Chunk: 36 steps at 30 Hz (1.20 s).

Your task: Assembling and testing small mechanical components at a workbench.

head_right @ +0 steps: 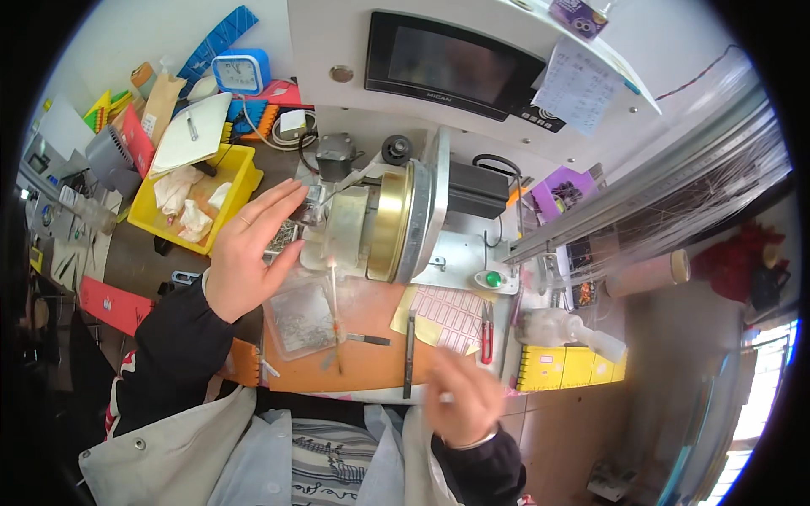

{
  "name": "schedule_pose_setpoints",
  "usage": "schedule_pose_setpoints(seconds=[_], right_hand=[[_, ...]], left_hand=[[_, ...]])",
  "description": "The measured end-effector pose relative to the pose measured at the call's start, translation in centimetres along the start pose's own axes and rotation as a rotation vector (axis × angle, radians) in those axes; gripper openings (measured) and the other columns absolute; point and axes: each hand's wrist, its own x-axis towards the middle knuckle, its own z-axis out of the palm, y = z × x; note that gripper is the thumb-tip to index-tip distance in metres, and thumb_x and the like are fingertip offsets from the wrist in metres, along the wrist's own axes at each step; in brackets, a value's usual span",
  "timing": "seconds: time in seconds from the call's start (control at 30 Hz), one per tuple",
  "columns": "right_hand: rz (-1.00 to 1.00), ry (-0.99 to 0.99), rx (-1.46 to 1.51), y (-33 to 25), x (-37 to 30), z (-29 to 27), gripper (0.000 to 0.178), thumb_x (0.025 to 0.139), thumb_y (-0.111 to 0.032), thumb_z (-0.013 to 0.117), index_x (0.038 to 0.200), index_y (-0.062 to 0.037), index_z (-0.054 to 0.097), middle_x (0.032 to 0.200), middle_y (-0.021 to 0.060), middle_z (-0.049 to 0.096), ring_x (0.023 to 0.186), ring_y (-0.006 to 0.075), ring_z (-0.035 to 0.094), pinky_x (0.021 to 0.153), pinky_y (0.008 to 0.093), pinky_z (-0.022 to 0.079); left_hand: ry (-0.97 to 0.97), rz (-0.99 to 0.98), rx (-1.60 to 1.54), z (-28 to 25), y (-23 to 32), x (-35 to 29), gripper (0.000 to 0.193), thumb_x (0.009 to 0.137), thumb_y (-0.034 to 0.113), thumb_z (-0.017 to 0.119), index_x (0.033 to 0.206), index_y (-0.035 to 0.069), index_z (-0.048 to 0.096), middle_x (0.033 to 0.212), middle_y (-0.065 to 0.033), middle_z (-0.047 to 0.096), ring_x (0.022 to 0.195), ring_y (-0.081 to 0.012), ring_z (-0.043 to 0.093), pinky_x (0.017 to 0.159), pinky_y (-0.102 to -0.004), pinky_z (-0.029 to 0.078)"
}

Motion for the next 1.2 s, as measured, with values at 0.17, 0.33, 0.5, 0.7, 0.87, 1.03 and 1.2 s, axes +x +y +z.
schedule_pose_setpoints(seconds=[0.17,0.33,0.5,0.7,0.87,1.03,1.2], right_hand=[[0.829,-0.289,1.250,-6.9,3.3,6.8,0.058,0.092,-0.002,0.067,0.146,-0.0020,0.046,0.118,0.0068,0.064,0.076,0.0024,0.060,0.056,0.0171,0.043],[1.085,0.101,1.556,-8.0,9.5,13.2,0.058,0.099,-0.010,0.061,0.151,-0.0035,0.038,0.093,-0.0042,0.055,0.062,-0.0003,0.040,0.051,0.0187,0.030],[1.199,0.229,1.654,-7.1,12.4,15.6,0.038,0.099,-0.015,0.064,0.135,-0.0041,0.057,0.084,-0.0084,0.051,0.061,-0.0005,0.035,0.051,0.0191,0.025],[1.293,0.307,1.681,-6.2,10.4,16.6,0.013,0.102,-0.018,0.060,0.112,-0.0110,0.062,0.078,-0.0096,0.048,0.058,0.0005,0.033,0.049,0.0195,0.024],[1.314,0.373,1.772,-5.3,12.0,17.9,0.011,0.102,-0.019,0.061,0.111,-0.0122,0.062,0.077,-0.0117,0.046,0.058,-0.0007,0.032,0.050,0.0202,0.024],[1.406,0.265,1.716,-5.1,12.6,16.7,0.017,0.104,-0.025,0.057,0.113,-0.0109,0.060,0.078,-0.0087,0.044,0.057,0.0008,0.031,0.049,0.0201,0.024],[1.421,0.158,1.842,-6.1,10.4,14.2,0.025,0.105,-0.031,0.053,0.113,-0.0076,0.057,0.077,-0.0054,0.043,0.056,0.0028,0.030,0.049,0.0205,0.025]], left_hand=[[-0.043,-0.072,-0.159,-1.3,-0.7,1.1,0.050,0.085,0.005,0.070,0.134,0.000,0.058,0.134,-0.0172,0.061,0.123,-0.0291,0.060,0.102,-0.0366,0.047],[-0.140,-0.366,-0.679,-3.1,-3.7,3.0,0.036,0.093,0.009,0.068,0.126,-0.002,0.063,0.123,-0.0142,0.068,0.113,-0.0207,0.065,0.098,-0.0323,0.050],[-0.437,-0.421,-0.811,-3.6,-5.0,7.0,0.031,0.097,0.006,0.061,0.126,-0.002,0.063,0.122,-0.0098,0.068,0.113,-0.0154,0.063,0.100,-0.0303,0.049],[-0.847,-0.192,-0.786,-1.1,-6.7,11.5,0.027,0.096,0.009,0.063,0.120,-0.003,0.067,0.121,-0.0118,0.068,0.111,-0.0190,0.063,0.097,-0.0310,0.048],[-1.088,-0.153,-0.860,1.2,-7.9,11.9,0.023,0.095,0.011,0.065,0.112,-0.003,0.069,0.119,-0.0135,0.067,0.111,-0.0225,0.061,0.098,-0.0348,0.047],[-0.629,0.044,-0.576,0.0,-7.1,10.6,0.010,0.089,0.009,0.068,0.089,0.000,0.066,0.106,-0.0114,0.065,0.100,-0.0225,0.062,0.088,-0.0334,0.047],[-0.153,0.075,-0.245,-3.0,-3.0,5.6,0.006,0.082,0.006,0.071,0.080,0.005,0.066,0.093,-0.0086,0.061,0.082,-0.0236,0.061,0.070,-0.0320,0.048]])
